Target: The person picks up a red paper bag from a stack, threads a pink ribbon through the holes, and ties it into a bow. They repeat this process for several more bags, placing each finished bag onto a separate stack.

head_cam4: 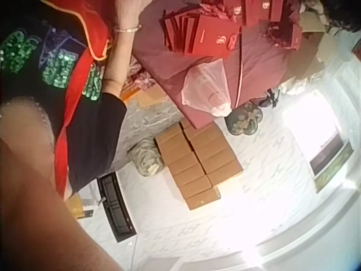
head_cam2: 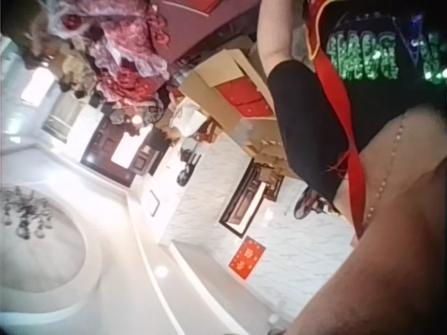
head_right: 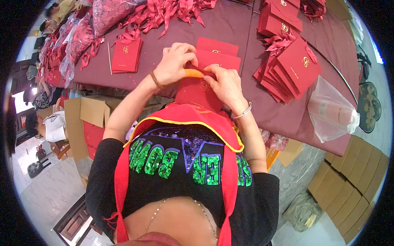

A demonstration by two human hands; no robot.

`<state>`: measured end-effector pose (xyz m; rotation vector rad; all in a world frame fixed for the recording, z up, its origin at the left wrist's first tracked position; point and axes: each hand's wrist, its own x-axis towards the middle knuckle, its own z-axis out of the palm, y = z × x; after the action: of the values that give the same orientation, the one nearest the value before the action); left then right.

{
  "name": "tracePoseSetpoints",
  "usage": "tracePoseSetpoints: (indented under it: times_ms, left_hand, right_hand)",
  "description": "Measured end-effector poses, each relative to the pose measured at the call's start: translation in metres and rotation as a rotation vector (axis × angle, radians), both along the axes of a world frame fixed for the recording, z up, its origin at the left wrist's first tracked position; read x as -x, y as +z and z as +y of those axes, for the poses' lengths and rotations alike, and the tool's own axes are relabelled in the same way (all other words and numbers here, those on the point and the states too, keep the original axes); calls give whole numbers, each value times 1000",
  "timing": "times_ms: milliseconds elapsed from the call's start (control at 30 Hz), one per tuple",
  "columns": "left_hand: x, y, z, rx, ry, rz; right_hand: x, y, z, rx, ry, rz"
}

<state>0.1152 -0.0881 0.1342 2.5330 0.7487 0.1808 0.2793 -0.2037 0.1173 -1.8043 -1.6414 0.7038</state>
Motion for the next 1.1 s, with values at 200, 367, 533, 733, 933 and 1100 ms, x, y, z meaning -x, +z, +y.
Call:
tracePoseSetpoints:
  times_ms: [200,367,533,733,933,1100]
  left_hand:
    - [-12,4,35,208,-342,377]
    - [-19,4,54,838,-442,336]
    - [-32,-30,57,740,-327,48]
    - [-32,-46,54,670,118,-306]
    - [47,-61,77,109,573,146]
    - [67,-100,51,-23,557,441]
  right_hand:
    - [11,5,-1,-164,137,-194]
    - [16,7,-3,-201,165,-255]
    - [14,9,-3,-209,200,-223]
    - [4,-6,2,-161,96,-115]
    - [-7,-24,0,-87,-53,-114]
    - [-6,-24,2,-57,-46,-73]
